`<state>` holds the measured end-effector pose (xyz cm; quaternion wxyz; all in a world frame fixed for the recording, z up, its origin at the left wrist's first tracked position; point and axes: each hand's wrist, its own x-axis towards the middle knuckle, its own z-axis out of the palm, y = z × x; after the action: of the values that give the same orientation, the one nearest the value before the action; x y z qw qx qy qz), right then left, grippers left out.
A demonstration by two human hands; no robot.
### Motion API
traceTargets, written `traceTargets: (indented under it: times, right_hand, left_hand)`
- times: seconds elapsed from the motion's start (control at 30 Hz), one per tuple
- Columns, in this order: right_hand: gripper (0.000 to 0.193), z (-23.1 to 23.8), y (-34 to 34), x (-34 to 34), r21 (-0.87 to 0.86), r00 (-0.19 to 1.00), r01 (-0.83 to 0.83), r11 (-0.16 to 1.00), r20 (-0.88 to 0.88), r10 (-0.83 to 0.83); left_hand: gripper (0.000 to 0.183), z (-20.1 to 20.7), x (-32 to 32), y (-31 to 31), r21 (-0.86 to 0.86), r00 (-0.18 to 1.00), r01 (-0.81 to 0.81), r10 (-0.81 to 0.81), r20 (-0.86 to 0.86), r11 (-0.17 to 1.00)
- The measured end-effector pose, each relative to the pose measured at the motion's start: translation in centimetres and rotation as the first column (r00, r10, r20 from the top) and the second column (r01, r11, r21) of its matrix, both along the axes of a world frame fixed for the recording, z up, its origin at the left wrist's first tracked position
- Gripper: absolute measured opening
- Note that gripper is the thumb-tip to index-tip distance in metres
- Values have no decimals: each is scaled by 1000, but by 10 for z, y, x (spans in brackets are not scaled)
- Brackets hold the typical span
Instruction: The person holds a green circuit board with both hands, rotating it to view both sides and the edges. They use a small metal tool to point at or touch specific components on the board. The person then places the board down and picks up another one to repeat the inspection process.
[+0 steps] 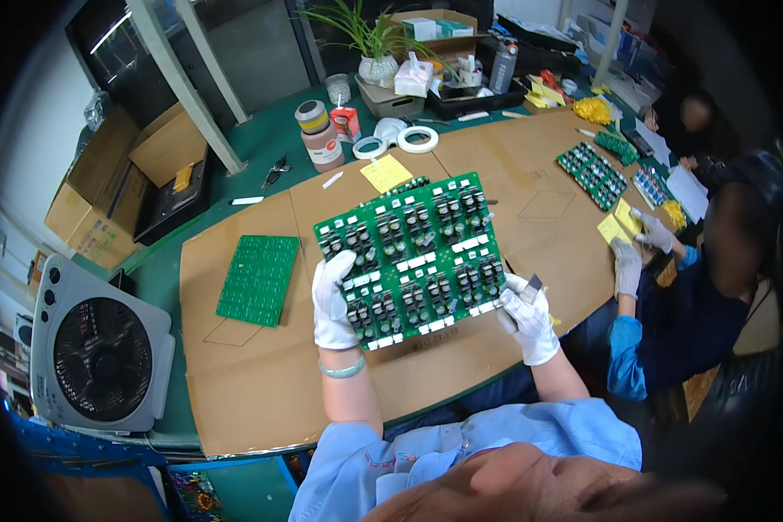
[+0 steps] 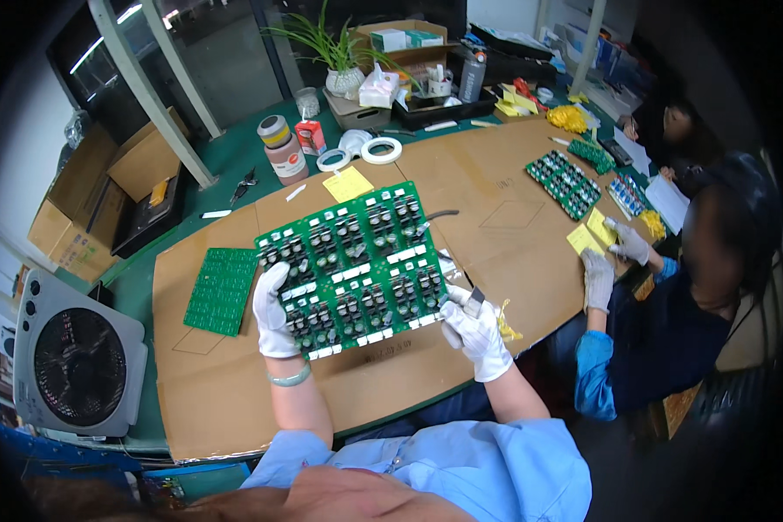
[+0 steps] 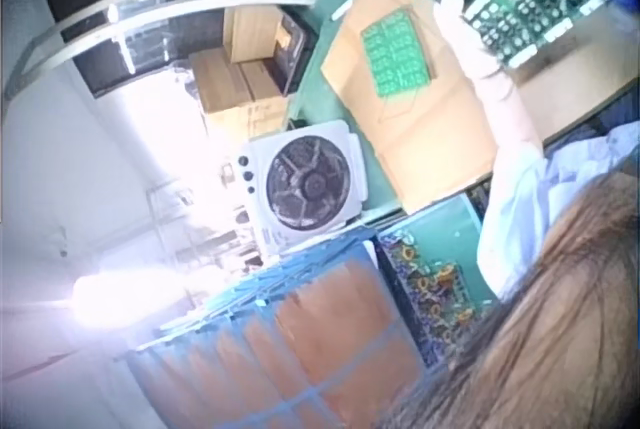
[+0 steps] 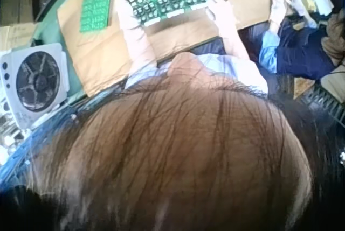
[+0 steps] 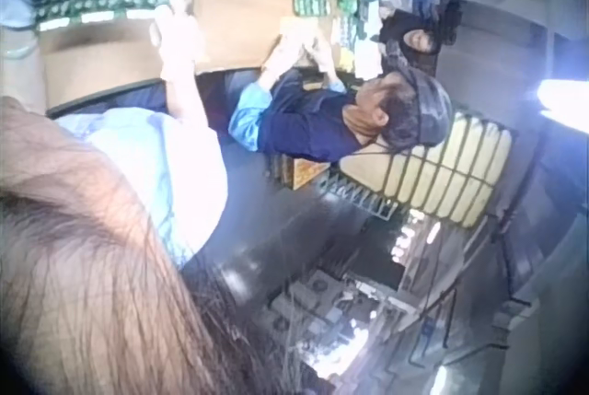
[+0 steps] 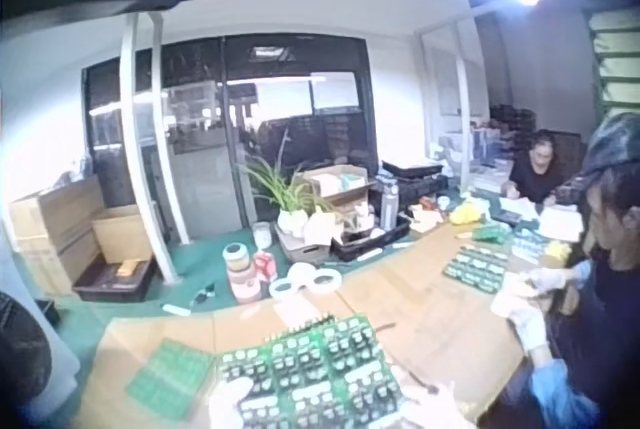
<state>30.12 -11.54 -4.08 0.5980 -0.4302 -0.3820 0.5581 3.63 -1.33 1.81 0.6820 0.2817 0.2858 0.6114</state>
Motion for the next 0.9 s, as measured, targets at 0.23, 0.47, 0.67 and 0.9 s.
traceTargets:
  times: [0.23, 0.47, 0.67, 0.9]
  right_hand:
    - [38, -36, -57, 9, -124, 977, 27, 992, -205, -52]
    - [22, -45, -90, 51, -142, 944, 125, 982, -287, -161]
    - [30, -39, -40, 67, -99, 990, 140, 985, 14, -140]
    - [24, -23, 66, 37, -97, 1000, -20, 995, 10, 22]
  left_hand:
    - [38, -35, 23, 17, -57, 895, 378, -381, -232, 924]
    - [69, -41, 10, 23, -98, 365, 508, -317, -875, 856]
    - [73, -16, -25, 15, 275, 712, 121, 110, -694, 954]
    - [72, -1, -44, 3, 359, 792, -101, 293, -535, 928]
